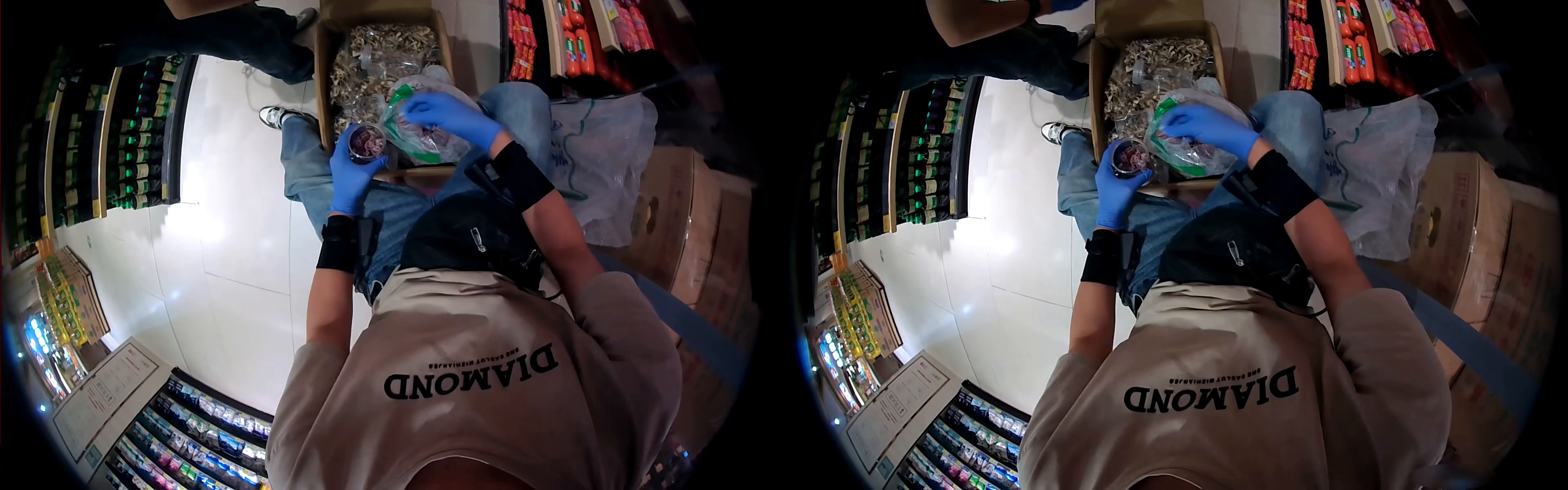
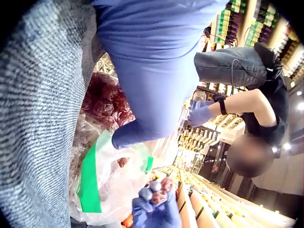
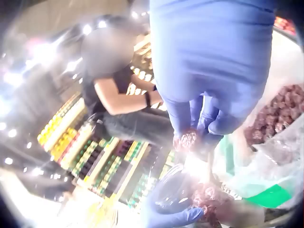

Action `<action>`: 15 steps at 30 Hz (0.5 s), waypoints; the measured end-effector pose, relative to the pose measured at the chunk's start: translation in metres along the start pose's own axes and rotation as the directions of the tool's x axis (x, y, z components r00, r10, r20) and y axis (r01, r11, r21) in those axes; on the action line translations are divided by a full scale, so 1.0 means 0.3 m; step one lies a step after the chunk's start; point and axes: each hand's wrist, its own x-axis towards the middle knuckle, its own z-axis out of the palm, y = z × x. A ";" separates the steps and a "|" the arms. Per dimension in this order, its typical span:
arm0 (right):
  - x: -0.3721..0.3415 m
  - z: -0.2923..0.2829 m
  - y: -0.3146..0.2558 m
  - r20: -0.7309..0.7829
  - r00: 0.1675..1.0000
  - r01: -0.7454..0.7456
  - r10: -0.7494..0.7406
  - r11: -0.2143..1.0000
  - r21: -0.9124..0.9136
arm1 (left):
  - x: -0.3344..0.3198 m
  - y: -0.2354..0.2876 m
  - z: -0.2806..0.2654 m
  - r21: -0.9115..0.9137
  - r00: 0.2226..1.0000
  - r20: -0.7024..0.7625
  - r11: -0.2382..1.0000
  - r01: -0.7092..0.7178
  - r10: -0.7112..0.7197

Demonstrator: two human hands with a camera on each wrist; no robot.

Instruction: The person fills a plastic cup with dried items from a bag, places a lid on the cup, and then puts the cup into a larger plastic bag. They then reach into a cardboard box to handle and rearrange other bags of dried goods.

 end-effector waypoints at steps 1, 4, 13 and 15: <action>0.013 0.031 -0.024 0.054 0.997 0.050 -0.046 0.995 -0.083 | 0.002 -0.009 0.001 0.021 1.000 0.022 1.000 -0.015 0.015; 0.040 0.159 -0.055 0.075 0.922 0.376 -0.380 0.833 -0.406 | 0.011 -0.034 0.004 0.006 0.999 0.047 1.000 -0.022 0.021; 0.055 0.220 -0.088 0.083 0.928 0.367 -0.364 0.845 -0.389 | 0.004 -0.025 -0.003 0.016 0.999 0.042 1.000 -0.012 0.011; 0.058 0.223 -0.098 0.071 0.933 0.354 -0.353 0.863 -0.361 | 0.009 -0.032 -0.004 0.022 0.998 0.054 1.000 -0.021 0.020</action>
